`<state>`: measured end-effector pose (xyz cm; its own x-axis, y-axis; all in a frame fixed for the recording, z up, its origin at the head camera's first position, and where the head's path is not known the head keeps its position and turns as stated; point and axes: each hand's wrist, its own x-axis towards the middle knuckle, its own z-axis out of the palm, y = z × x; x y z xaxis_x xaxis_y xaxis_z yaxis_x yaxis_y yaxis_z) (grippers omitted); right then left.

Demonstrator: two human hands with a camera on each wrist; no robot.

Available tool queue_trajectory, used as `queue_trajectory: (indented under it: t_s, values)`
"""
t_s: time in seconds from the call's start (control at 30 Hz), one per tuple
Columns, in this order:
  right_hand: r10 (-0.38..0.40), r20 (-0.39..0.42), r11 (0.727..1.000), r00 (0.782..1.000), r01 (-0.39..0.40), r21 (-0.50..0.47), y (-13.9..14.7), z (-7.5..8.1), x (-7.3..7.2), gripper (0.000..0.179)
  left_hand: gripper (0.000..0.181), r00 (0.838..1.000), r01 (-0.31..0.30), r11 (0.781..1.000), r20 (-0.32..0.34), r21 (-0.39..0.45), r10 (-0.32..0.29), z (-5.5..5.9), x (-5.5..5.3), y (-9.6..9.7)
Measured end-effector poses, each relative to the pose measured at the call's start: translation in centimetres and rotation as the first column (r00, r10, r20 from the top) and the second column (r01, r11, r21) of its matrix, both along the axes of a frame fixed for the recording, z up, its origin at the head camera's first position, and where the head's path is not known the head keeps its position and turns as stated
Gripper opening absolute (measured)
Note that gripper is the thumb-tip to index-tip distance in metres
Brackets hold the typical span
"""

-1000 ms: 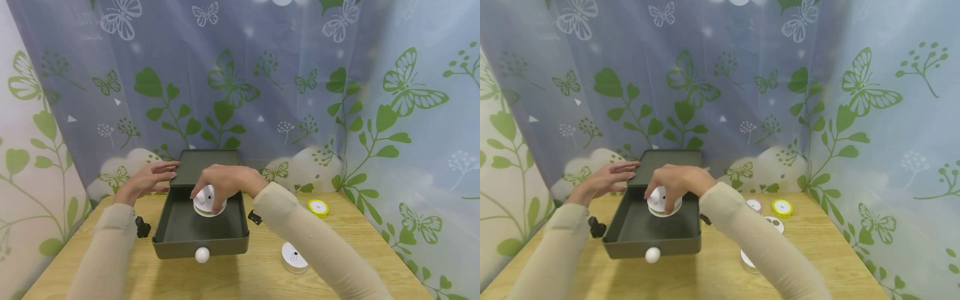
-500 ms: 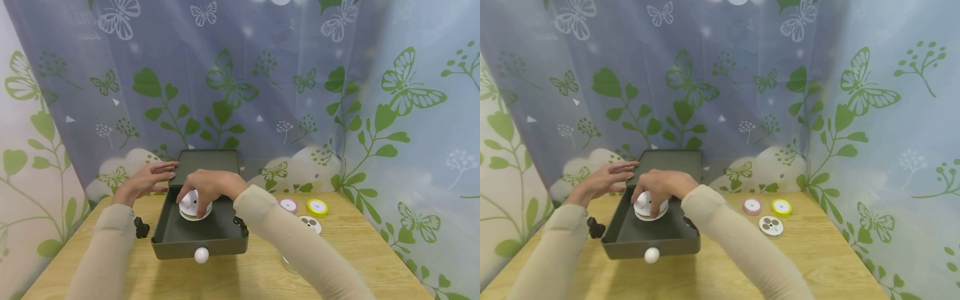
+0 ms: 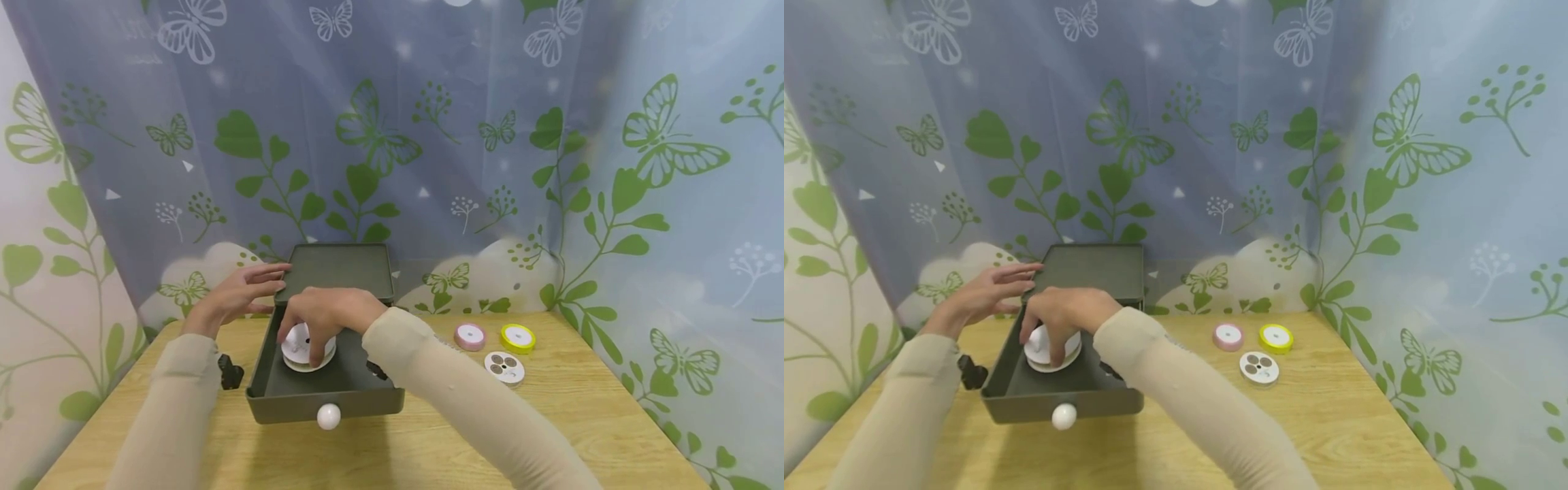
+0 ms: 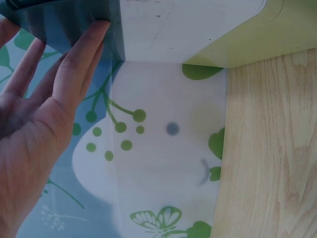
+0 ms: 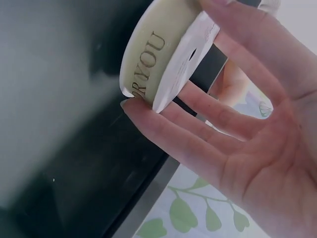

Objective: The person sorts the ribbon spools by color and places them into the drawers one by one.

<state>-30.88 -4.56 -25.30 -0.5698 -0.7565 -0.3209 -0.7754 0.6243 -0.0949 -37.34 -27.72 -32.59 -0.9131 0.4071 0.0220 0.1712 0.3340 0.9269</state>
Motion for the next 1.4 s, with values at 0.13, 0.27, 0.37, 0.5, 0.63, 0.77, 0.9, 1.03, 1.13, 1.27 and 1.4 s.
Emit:
queue_trajectory:
  t_s: [0.13, 0.27, 0.37, 0.5, 0.63, 0.77, 0.9, 1.03, 1.13, 1.27, 1.4]
  values:
    - [0.007, 0.015, 1.0, 1.0, -0.008, 0.012, -0.3, -0.3, 0.1, 0.062, 0.068, 1.0, -0.003, 1.0, 0.0, -0.002, 0.003, 0.0, 0.0, -0.1]
    - [0.017, 0.02, 1.0, 1.0, -0.017, 0.012, -0.6, -0.6, 0.2, 0.061, 0.068, 1.0, 0.001, 1.0, -0.007, -0.008, -0.001, 0.0, 0.2, -0.1]
    - [0.017, 0.02, 1.0, 1.0, -0.017, 0.011, -0.7, -0.7, 0.2, 0.061, 0.067, 1.0, 0.002, 1.0, -0.008, -0.007, -0.002, 0.0, 0.2, 0.0]
    - [0.008, 0.02, 1.0, 1.0, -0.008, 0.005, -0.7, -0.8, 0.2, 0.062, 0.067, 1.0, 0.006, 1.0, -0.01, -0.002, -0.006, -0.1, 0.1, -0.1]
    - [0.004, 0.027, 1.0, 1.0, -0.004, 0.0, -0.6, -1.0, 0.2, 0.062, 0.067, 1.0, 0.012, 1.0, -0.017, -0.005, -0.012, -0.1, 0.1, -0.1]
    - [-0.005, 0.042, 1.0, 0.999, 0.006, -0.005, -0.8, -1.2, 0.2, 0.063, 0.067, 1.0, 0.013, 1.0, -0.02, -0.011, -0.013, -0.1, 0.1, -0.2]
    - [-0.013, 0.02, 1.0, 1.0, 0.013, -0.001, -0.9, -1.3, 0.3, 0.067, 0.067, 1.0, 0.013, 1.0, -0.023, -0.015, -0.013, -0.2, 0.0, -0.2]
    - [-0.013, -0.011, 1.0, 1.0, 0.013, 0.004, -1.1, -1.4, 0.4, 0.067, 0.066, 1.0, 0.011, 1.0, -0.022, -0.014, -0.012, -0.1, 0.0, -0.2]
    - [-0.01, -0.017, 1.0, 1.0, 0.01, 0.0, -1.2, -1.5, 0.3, 0.065, 0.066, 1.0, 0.013, 1.0, -0.021, -0.012, -0.013, -0.2, -0.1, -0.3]
    - [-0.005, -0.011, 1.0, 1.0, 0.005, -0.011, -1.2, -1.5, 0.4, 0.064, 0.067, 1.0, 0.012, 1.0, -0.02, -0.01, -0.012, -0.2, -0.2, -0.3]
    - [-0.002, -0.014, 1.0, 1.0, 0.002, -0.018, -1.2, -1.5, 0.4, 0.065, 0.067, 1.0, 0.01, 1.0, -0.023, -0.01, -0.011, -0.2, -0.1, -0.2]
